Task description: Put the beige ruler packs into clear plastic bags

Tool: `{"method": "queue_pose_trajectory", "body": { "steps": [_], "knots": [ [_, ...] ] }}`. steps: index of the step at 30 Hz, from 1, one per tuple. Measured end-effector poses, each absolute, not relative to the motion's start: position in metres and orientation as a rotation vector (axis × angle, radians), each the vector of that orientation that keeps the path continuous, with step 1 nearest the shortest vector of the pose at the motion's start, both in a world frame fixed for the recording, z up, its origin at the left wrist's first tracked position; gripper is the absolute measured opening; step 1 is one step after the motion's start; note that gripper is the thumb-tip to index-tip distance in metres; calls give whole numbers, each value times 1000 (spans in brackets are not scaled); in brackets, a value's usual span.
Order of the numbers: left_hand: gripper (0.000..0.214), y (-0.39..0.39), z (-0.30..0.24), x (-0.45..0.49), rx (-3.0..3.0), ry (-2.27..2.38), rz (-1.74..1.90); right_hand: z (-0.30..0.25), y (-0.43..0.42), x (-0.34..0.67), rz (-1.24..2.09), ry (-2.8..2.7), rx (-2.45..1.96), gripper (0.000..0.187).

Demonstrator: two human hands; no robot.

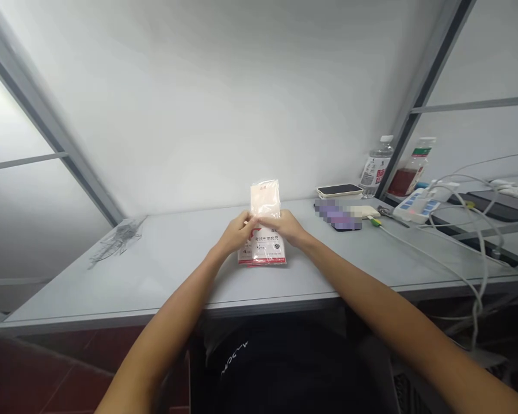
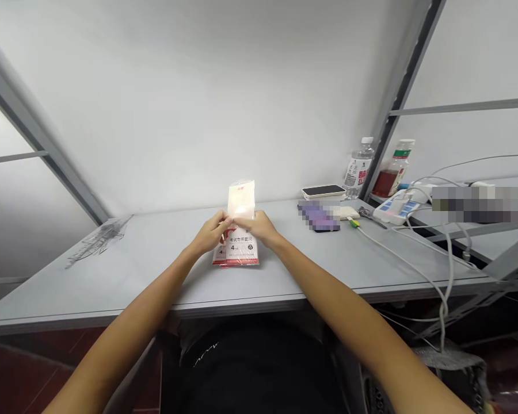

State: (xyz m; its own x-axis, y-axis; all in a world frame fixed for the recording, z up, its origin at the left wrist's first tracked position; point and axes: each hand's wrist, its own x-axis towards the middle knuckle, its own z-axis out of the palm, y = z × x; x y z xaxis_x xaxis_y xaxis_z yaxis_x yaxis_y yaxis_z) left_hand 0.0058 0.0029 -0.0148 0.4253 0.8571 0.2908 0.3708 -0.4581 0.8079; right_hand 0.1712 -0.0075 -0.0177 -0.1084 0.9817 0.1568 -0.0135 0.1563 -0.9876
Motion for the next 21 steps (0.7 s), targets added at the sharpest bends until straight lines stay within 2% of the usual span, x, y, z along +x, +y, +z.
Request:
{"method": "queue_pose_trajectory", "body": {
  "steps": [21],
  "knots": [
    [29, 1, -14, 3, 2202, 1086, 960, -18, -8, 172, 1158, -1349, -1018, 22]
  ]
}}
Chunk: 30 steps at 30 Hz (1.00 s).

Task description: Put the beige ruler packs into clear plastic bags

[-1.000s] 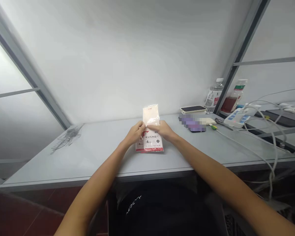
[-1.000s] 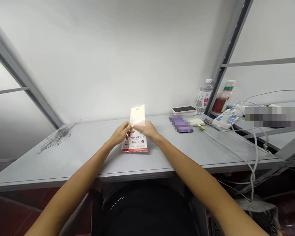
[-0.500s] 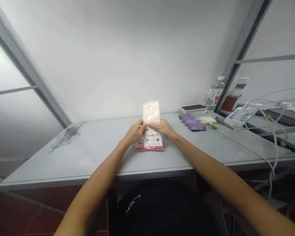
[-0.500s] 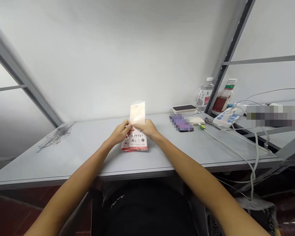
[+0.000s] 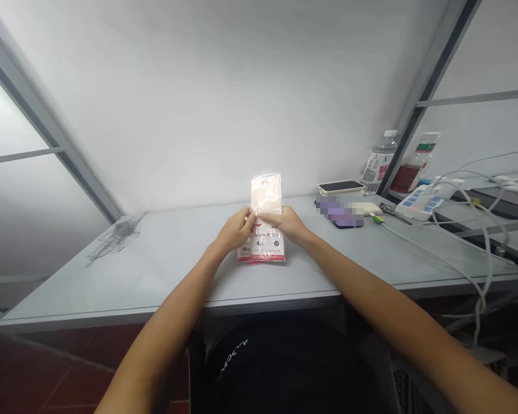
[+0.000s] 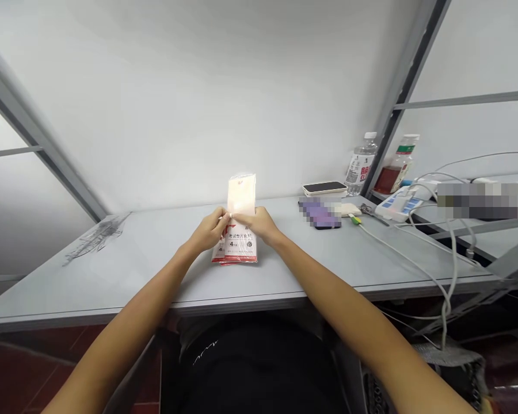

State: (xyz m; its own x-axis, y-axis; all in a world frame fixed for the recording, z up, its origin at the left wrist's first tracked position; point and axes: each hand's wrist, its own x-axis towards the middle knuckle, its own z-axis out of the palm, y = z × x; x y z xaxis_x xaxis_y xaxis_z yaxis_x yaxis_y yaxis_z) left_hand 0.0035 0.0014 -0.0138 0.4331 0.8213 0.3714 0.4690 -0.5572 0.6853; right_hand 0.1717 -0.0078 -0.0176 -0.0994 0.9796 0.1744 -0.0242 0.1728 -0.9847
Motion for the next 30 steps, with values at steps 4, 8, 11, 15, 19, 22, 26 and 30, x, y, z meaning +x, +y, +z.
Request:
{"method": "queue_pose_trajectory", "body": {
  "steps": [4, 8, 11, 15, 19, 22, 26, 30],
  "knots": [
    [25, 0, -11, 3, 2255, 1132, 1019, -17, -8, 172, 1161, -1368, -997, 27],
    [22, 1, -11, 2, 2313, 1123, 1185, -17, -8, 172, 1149, -1364, -950, 28],
    [25, 1, -10, 2, 2330, 1097, 1283, -18, -7, 172, 1161, -1368, -908, 31],
    [29, -1, -9, 2, 2333, 1076, 1302, -17, -8, 173, 1173, -1389, -853, 27],
    [30, -1, -10, 1, 2368, 1046, 1293, -13, -12, 172, 1185, -1373, -818, 21],
    [29, -1, -11, 2, 2399, 1058, 1288, -11, -13, 171, 1170, -1394, -835, 21],
    [27, 0, -13, 4, 2438, 1086, 1302, -13, -11, 170, 1141, -1390, -891, 25],
    [25, 2, -18, 6, 2464, 1117, 1306, -16, -8, 171, 1119, -1370, -913, 24]
  ]
}}
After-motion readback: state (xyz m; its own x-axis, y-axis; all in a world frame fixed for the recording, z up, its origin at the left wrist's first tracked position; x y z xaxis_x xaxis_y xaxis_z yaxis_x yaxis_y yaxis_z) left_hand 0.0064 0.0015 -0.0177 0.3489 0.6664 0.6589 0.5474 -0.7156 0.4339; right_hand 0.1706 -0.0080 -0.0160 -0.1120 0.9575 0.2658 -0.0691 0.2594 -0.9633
